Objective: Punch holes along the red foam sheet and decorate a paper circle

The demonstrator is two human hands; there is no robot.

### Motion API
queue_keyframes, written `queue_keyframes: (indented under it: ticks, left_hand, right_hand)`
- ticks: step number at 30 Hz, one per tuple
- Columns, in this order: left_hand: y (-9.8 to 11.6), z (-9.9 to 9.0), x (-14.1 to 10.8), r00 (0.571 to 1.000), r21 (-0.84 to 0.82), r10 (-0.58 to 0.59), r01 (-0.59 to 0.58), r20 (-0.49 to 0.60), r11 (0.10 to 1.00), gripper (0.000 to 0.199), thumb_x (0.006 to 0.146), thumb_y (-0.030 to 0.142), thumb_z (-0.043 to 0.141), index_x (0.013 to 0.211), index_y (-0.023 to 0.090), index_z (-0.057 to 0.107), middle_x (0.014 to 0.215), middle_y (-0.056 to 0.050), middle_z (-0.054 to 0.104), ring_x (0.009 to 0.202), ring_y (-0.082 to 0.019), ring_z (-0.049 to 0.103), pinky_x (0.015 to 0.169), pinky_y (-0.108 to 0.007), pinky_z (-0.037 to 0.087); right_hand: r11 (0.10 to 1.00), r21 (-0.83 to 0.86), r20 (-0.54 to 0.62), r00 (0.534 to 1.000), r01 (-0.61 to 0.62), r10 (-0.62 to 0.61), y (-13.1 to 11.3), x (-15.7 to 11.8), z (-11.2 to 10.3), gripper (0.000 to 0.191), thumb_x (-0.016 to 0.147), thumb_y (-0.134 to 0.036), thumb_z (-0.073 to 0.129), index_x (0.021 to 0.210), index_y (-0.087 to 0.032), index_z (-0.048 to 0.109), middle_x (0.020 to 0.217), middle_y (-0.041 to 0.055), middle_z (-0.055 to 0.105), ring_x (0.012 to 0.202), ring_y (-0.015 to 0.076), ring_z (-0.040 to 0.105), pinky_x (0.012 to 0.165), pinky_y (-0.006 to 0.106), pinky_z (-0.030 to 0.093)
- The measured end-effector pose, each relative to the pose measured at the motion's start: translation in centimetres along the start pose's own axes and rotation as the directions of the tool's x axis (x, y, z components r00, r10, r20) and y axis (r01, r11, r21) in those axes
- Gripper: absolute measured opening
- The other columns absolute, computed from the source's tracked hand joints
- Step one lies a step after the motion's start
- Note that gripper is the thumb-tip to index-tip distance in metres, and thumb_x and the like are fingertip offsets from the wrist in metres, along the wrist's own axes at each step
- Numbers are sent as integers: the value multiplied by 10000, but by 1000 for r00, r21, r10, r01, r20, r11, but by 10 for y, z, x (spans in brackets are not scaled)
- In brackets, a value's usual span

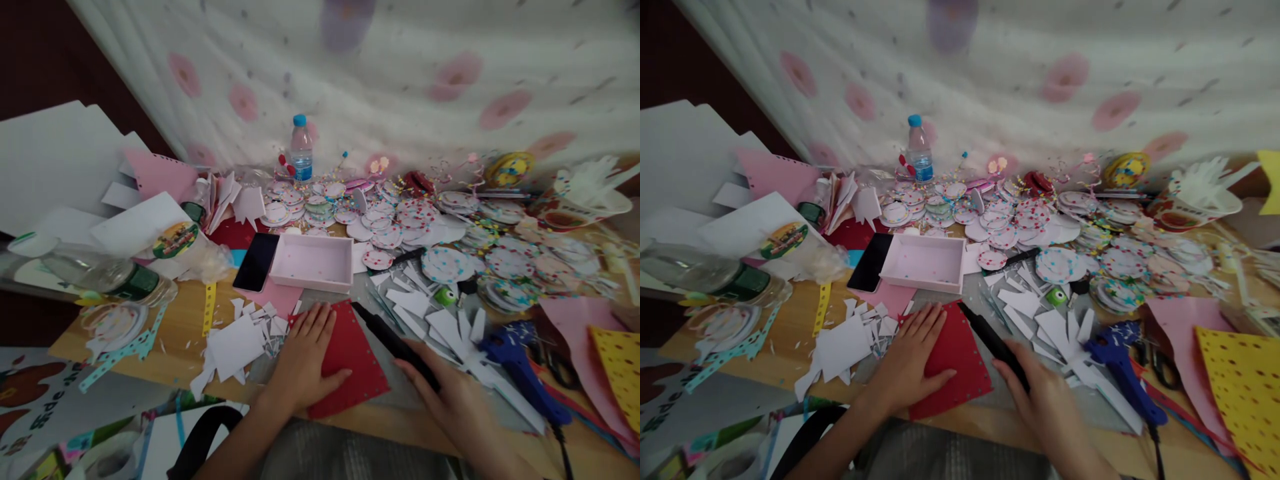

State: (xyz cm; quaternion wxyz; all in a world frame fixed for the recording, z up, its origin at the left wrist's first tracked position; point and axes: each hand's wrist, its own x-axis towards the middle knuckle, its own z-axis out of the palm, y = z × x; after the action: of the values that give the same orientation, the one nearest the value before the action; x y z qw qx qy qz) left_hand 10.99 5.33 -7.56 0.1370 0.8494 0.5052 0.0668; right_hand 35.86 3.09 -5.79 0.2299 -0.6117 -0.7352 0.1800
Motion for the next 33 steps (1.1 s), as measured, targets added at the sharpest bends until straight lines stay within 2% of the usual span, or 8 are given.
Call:
queue_keyframes:
  ticks: [3, 6, 8, 11, 15, 21, 26, 33]
  left_hand:
    - [8, 6, 0, 998, 7, -48, 48, -42, 999, 887, 852, 657, 431, 1507, 112, 187, 1581, -132, 171, 1451, -307, 171, 1161, -484, 194]
    - [19, 14, 2, 988, 13, -120, 122, -94, 992, 900, 861, 688, 364, 1511, 97, 169, 1583, -142, 159, 1453, -327, 144, 1163, -510, 167]
    - [24, 17, 4, 982, 17, -153, 156, -111, 988, 901, 861, 689, 358, 1511, 95, 170, 1583, -143, 161, 1451, -335, 140, 1159, -518, 172]
    - [26, 16, 7, 978, 25, -174, 178, -113, 984, 917, 834, 700, 403, 1505, 105, 208, 1577, -143, 196, 1436, -352, 177, 1140, -533, 207]
    - [25, 13, 12, 975, 28, -192, 196, -114, 980, 998, 764, 781, 424, 1485, 108, 275, 1536, -149, 310, 1367, -372, 300, 1094, -556, 271]
    - [26, 17, 17, 960, 54, -226, 238, -166, 970, 746, 915, 610, 325, 1482, 127, 288, 1505, -116, 379, 1339, -329, 346, 1082, -520, 292]
    - [26, 20, 16, 961, 75, -208, 225, -184, 972, 738, 912, 570, 374, 1494, 132, 257, 1556, -125, 272, 1383, -321, 292, 1086, -508, 289]
    - [25, 18, 16, 967, 104, -194, 213, -165, 971, 737, 905, 522, 409, 1501, 128, 232, 1576, -134, 205, 1419, -315, 238, 1088, -496, 288]
  right_hand:
    - [978, -208, -64, 997, 28, -42, -2, -5, 10, 444, 939, -533, 380, 1082, -213, 653, 702, 51, 748, 454, 217, 676, 387, 271, 479]
    - [961, -276, -56, 998, 5, -21, -6, -7, 15, 439, 951, -501, 379, 1220, -229, 596, 749, 48, 760, 517, 234, 705, 378, 272, 485]
    - [975, -224, -5, 1000, 4, -5, -10, -7, 12, 436, 968, -440, 378, 1343, -247, 489, 843, 45, 770, 585, 224, 726, 414, 263, 515]
    - [995, -91, 90, 995, 48, -40, -17, -5, 4, 495, 972, -316, 386, 1459, -267, 309, 1148, 70, 709, 858, 208, 735, 597, 259, 587]
    - [996, -18, 136, 987, 87, -83, -22, -3, 1, 570, 940, -182, 371, 1490, -272, 252, 1315, 101, 602, 1078, 210, 662, 826, 309, 576]
    - [999, -25, 181, 983, 37, -32, -26, -2, 12, 581, 950, -153, 316, 1506, -274, 202, 1124, 105, 668, 874, 214, 721, 692, 318, 597]
    - [997, -52, 203, 978, 61, -49, -33, 0, 17, 608, 941, -127, 311, 1512, -278, 163, 960, 69, 671, 701, 203, 721, 570, 298, 585]
    - [966, -236, 179, 982, 106, -64, -41, -7, 25, 763, 861, -53, 358, 1523, -282, 55, 872, 25, 665, 482, 165, 669, 368, 233, 498]
